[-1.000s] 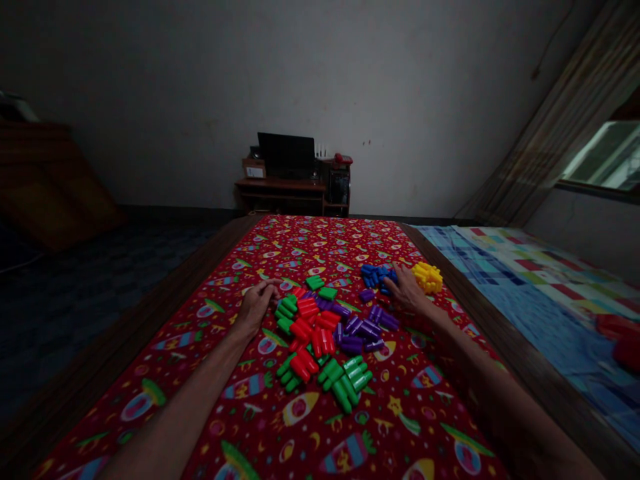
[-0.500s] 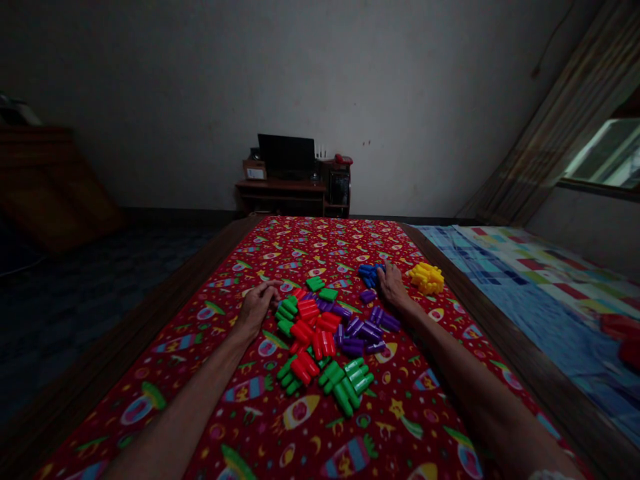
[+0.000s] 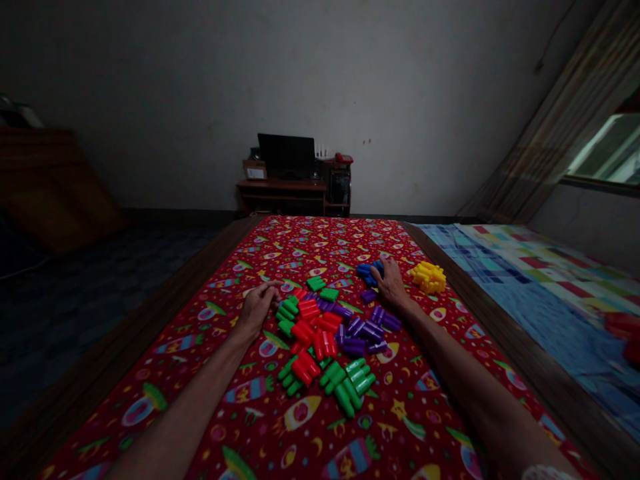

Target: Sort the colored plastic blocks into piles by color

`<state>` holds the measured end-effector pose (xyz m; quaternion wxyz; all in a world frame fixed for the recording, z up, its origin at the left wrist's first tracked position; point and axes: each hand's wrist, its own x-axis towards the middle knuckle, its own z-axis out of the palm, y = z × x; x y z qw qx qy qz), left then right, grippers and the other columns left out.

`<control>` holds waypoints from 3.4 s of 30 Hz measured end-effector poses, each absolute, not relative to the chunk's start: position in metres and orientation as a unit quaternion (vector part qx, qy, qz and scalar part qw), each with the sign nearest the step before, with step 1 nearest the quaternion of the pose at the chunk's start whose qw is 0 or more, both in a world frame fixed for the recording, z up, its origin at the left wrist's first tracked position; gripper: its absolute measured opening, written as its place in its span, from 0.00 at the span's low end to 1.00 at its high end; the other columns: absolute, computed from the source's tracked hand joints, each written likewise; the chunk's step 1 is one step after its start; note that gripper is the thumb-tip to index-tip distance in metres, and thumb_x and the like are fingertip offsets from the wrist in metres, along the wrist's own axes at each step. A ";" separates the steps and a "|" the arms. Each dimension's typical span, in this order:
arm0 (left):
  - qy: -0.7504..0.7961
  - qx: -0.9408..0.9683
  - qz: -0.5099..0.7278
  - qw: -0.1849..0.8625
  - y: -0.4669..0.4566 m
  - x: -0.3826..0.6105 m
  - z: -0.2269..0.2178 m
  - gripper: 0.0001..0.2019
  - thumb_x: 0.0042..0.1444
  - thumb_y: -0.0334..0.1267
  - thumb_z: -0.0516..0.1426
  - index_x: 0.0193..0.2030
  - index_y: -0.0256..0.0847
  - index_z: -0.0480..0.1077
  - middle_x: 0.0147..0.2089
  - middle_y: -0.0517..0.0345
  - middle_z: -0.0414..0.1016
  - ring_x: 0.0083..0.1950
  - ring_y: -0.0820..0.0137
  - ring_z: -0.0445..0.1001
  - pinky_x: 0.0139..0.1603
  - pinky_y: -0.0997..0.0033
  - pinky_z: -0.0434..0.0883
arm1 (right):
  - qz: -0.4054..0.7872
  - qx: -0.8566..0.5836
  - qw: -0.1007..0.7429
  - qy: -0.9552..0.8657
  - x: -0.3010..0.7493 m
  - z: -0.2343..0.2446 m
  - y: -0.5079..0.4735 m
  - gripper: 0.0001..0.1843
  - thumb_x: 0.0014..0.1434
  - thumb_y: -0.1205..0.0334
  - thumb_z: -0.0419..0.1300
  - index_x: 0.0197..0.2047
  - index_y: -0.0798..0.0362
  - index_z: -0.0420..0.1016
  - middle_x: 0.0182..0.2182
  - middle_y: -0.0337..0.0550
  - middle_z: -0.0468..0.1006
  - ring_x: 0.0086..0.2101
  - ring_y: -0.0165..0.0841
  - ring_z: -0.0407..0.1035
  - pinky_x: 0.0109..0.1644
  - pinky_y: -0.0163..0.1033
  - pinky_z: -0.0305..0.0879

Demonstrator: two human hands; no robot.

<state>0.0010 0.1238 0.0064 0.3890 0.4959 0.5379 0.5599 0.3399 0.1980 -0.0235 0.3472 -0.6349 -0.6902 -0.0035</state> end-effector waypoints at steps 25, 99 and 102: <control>0.539 0.504 0.555 0.382 0.124 0.002 0.007 0.17 0.43 0.45 0.55 0.36 0.37 0.73 0.23 0.63 0.67 0.22 0.74 0.65 0.24 0.75 0.63 | 0.111 -0.506 0.324 -0.792 0.357 0.017 0.086 0.19 0.63 0.53 0.51 0.50 0.52 0.75 0.41 0.49 0.80 0.40 0.39 0.73 0.44 0.42 0.68; 0.545 0.568 0.524 0.326 0.127 -0.001 0.006 0.17 0.44 0.43 0.53 0.36 0.37 0.76 0.24 0.60 0.69 0.26 0.69 0.68 0.28 0.73 0.68 | -0.024 -0.637 0.235 -0.733 0.479 0.029 0.040 0.17 0.54 0.65 0.56 0.46 0.57 0.78 0.40 0.53 0.81 0.40 0.41 0.74 0.45 0.42 0.68; 0.540 0.569 0.526 0.328 0.125 0.000 0.007 0.17 0.44 0.43 0.53 0.36 0.37 0.76 0.24 0.60 0.69 0.26 0.69 0.68 0.27 0.73 0.67 | -0.049 -0.613 0.281 -0.737 0.469 0.029 0.039 0.15 0.55 0.65 0.56 0.44 0.57 0.78 0.43 0.55 0.80 0.43 0.43 0.73 0.48 0.46 0.67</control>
